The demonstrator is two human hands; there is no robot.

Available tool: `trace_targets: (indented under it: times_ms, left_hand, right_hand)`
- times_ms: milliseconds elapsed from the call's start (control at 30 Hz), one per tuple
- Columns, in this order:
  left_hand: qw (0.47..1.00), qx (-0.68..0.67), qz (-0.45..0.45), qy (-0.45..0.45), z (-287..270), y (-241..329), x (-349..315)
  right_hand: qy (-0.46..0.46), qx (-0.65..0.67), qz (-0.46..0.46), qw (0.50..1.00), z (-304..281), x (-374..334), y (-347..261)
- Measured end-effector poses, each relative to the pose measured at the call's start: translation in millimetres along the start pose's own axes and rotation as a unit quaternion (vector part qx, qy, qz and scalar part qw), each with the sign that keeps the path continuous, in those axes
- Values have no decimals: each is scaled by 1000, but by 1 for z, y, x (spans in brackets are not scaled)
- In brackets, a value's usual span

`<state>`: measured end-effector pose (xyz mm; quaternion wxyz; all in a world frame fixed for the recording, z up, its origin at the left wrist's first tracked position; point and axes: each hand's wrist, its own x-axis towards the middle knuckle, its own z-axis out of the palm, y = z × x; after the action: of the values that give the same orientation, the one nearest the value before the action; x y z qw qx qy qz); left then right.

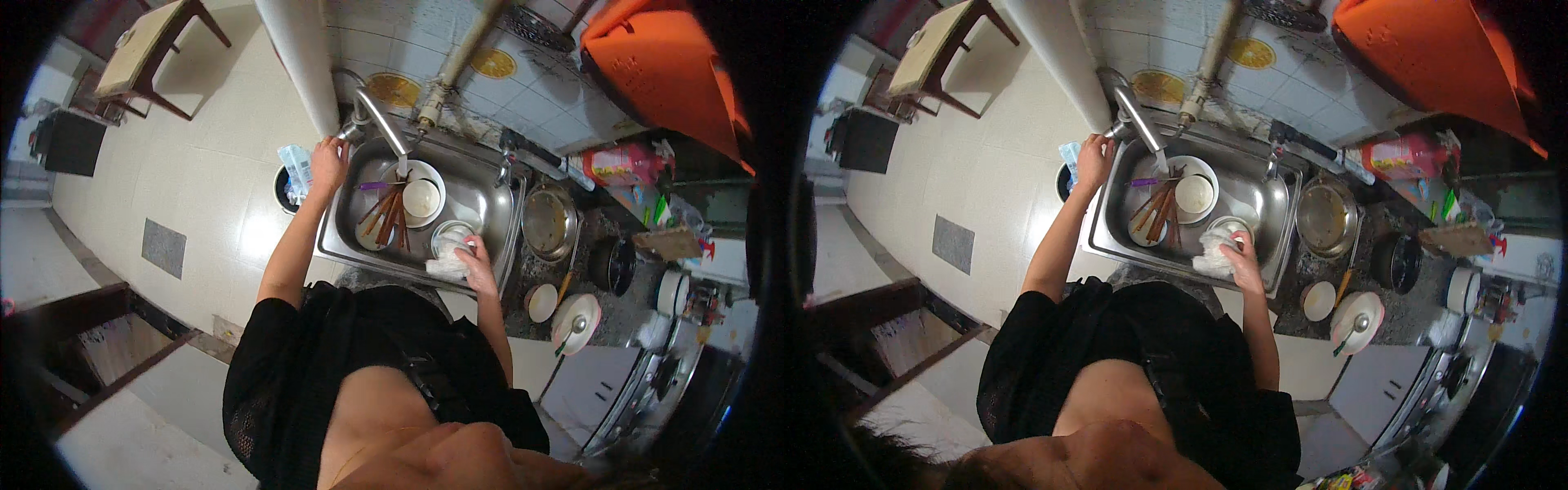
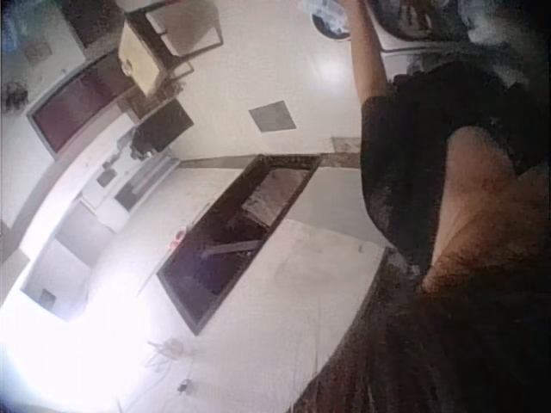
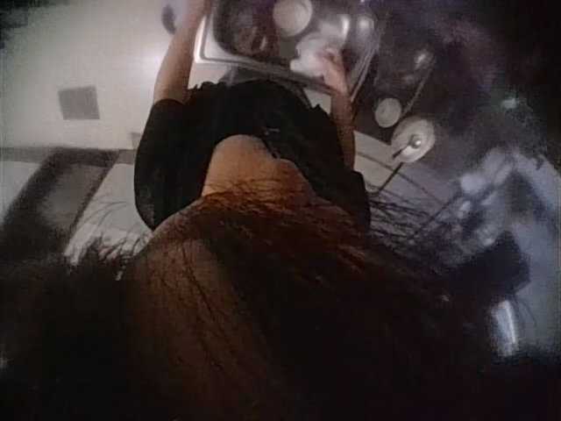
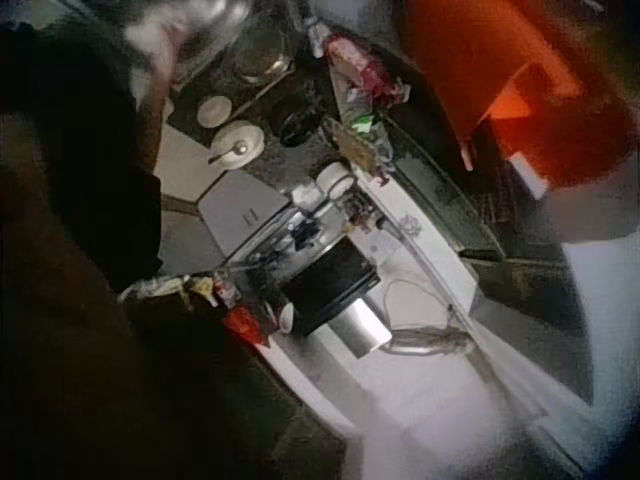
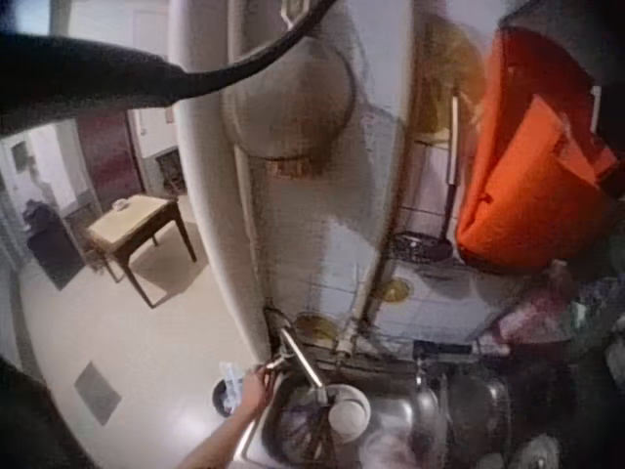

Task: The person washes bowls, a pot, and a pan in a kitchen sink by hand using a sponge and dish soap.

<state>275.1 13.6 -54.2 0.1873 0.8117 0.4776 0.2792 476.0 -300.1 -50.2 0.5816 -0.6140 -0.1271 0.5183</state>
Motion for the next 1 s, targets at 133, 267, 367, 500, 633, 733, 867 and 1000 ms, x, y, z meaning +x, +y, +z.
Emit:
trace_targets:
  times_ms: [133, 267, 367, 500, 633, 733, 867, 1000]
  left_hand:
    - [991, 76, 109, 26, 4, 40, -20]
    - [974, 96, 107, -176, 74, 20, -57]
    - [966, 213, 99, -111, 130, -27, -86]
    - [852, 195, -87, -479, 124, -22, -94]
    - [872, 55, -63, -483, 144, -43, -149]
    - [816, -171, -148, -533, 148, -50, -159]
    - [577, -475, -402, -528, 82, 2, -140]
    - [537, -493, -400, -556, 53, 24, -140]
  right_hand:
    - [-7, -322, -38, 946, -7, 27, 49]
    - [-13, -465, -75, 882, 23, 66, 74]
    - [-15, -480, 21, 877, 52, 91, 81]
    - [28, -381, 200, 902, 64, 128, 124]
    - [14, -284, 150, 947, 109, 127, 118]
    - [-54, -161, 291, 942, 112, 125, 96]
    - [-168, -85, 352, 917, 79, 132, 107]
    - [-236, -3, 417, 878, 64, 108, 71]
